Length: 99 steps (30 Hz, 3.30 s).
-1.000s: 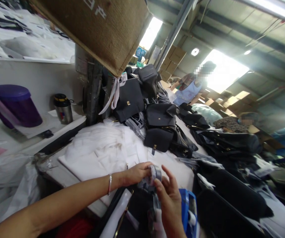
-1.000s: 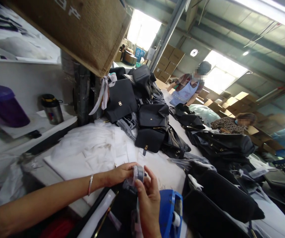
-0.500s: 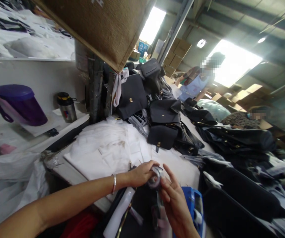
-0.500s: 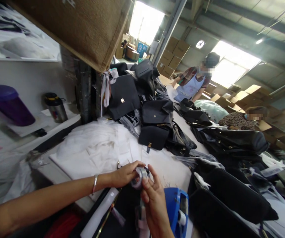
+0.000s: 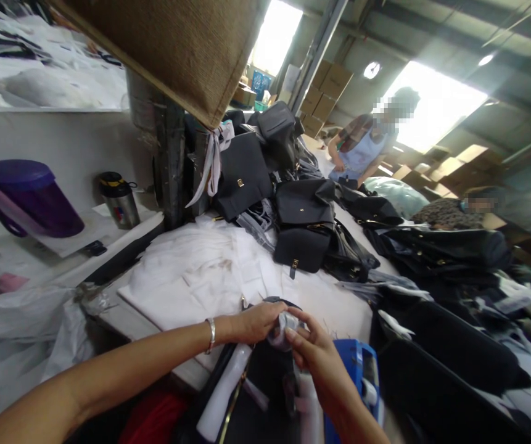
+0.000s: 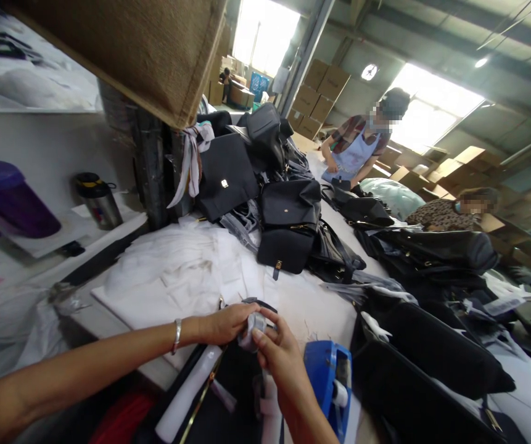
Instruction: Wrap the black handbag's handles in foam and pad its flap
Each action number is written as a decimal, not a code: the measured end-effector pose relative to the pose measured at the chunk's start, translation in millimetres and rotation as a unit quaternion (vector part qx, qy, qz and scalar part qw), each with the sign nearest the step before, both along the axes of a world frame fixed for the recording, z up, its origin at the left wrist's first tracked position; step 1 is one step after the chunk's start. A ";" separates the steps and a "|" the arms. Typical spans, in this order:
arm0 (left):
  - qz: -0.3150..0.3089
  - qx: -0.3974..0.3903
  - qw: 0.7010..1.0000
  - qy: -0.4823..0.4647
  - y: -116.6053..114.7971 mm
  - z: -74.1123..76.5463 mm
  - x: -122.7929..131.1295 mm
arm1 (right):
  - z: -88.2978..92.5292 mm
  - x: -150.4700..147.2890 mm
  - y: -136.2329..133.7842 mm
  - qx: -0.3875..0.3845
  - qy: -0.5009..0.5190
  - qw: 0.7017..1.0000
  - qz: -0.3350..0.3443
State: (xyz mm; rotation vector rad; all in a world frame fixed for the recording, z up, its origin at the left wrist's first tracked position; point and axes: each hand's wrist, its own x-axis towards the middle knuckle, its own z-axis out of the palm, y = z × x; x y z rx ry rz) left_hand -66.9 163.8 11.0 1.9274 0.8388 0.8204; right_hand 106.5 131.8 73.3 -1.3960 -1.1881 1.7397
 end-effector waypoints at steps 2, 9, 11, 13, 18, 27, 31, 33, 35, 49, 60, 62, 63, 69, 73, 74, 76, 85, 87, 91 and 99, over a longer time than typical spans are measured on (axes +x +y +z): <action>0.022 0.008 1.000 0.007 -11.3 6.2 -8.1 | -4.1 -6.0 -3.7 0.007 0.006 1.000 -0.026; 0.212 -0.035 0.962 0.169 -96.8 29.5 -50.8 | -10.2 -25.4 -36.9 0.033 0.000 0.996 -0.078; 0.201 -0.070 0.950 0.228 -115.5 31.2 -53.7 | -9.7 -31.2 -46.5 0.039 -0.001 0.995 -0.090; 0.203 -0.100 0.938 0.262 -126.2 32.0 -51.5 | -9.0 -36.8 -55.5 0.047 -0.004 0.994 -0.102; 0.202 -0.097 0.914 0.338 -133.2 36.9 -34.6 | -11.1 -43.9 -75.2 0.049 0.007 0.991 -0.123; 0.211 -0.130 0.903 0.352 -138.1 26.2 -21.3 | -40.6 -40.3 -102.4 0.024 0.075 0.984 -0.162; 0.239 -0.244 0.924 0.172 -139.7 19.5 -35.0 | -50.3 -37.4 -109.7 0.017 0.093 0.981 -0.172; 0.224 -0.352 0.909 -0.022 -141.7 16.7 -43.4 | -52.3 -37.5 -112.1 0.014 0.105 0.978 -0.179; 0.181 -0.418 0.873 -0.174 -145.0 15.7 -51.2 | -53.4 -39.2 -114.6 0.004 0.116 0.977 -0.181; 0.147 -0.443 0.837 -0.285 -157.6 22.2 -48.8 | -60.0 -53.6 -132.0 -0.067 0.172 0.970 -0.156; 0.151 -0.466 0.833 -0.257 -156.9 30.3 -39.7 | -57.3 -61.1 -137.0 -0.074 0.158 0.970 -0.171; 0.150 -0.483 0.821 -0.263 -154.7 30.5 -39.0 | -58.3 -62.4 -136.7 -0.070 0.154 0.972 -0.165; 0.156 -0.488 0.817 -0.264 -154.1 30.2 -38.1 | -59.4 -63.0 -136.7 -0.064 0.150 0.973 -0.163; 0.229 -0.495 0.795 -0.265 -157.6 28.2 -27.0 | -65.8 -60.2 -138.6 -0.062 0.079 0.981 -0.164; 0.242 -0.496 0.797 -0.244 -157.4 30.2 -25.9 | -65.7 -55.9 -139.1 -0.058 0.028 0.984 -0.164; 0.240 -0.497 0.800 -0.236 -156.1 30.4 -27.1 | -65.5 -55.5 -139.0 -0.054 0.026 0.985 -0.162; 0.228 -0.505 0.802 -0.222 -152.2 30.6 -31.0 | -65.0 -55.5 -138.6 -0.048 0.025 0.986 -0.157; 0.103 -0.528 0.825 -0.173 -130.9 40.9 -48.2 | -67.2 -59.7 -138.5 -0.001 0.020 0.986 -0.167; 0.089 -0.536 0.822 -0.169 -128.0 42.4 -49.4 | -67.9 -59.7 -138.8 0.002 0.022 0.986 -0.165; 0.093 -0.535 0.826 -0.152 -126.3 40.9 -50.3 | -67.7 -58.9 -139.7 0.007 0.030 0.987 -0.160; 0.133 -0.505 0.847 -0.102 -131.9 35.3 -45.1 | -69.7 -57.2 -139.2 0.004 0.038 0.988 -0.147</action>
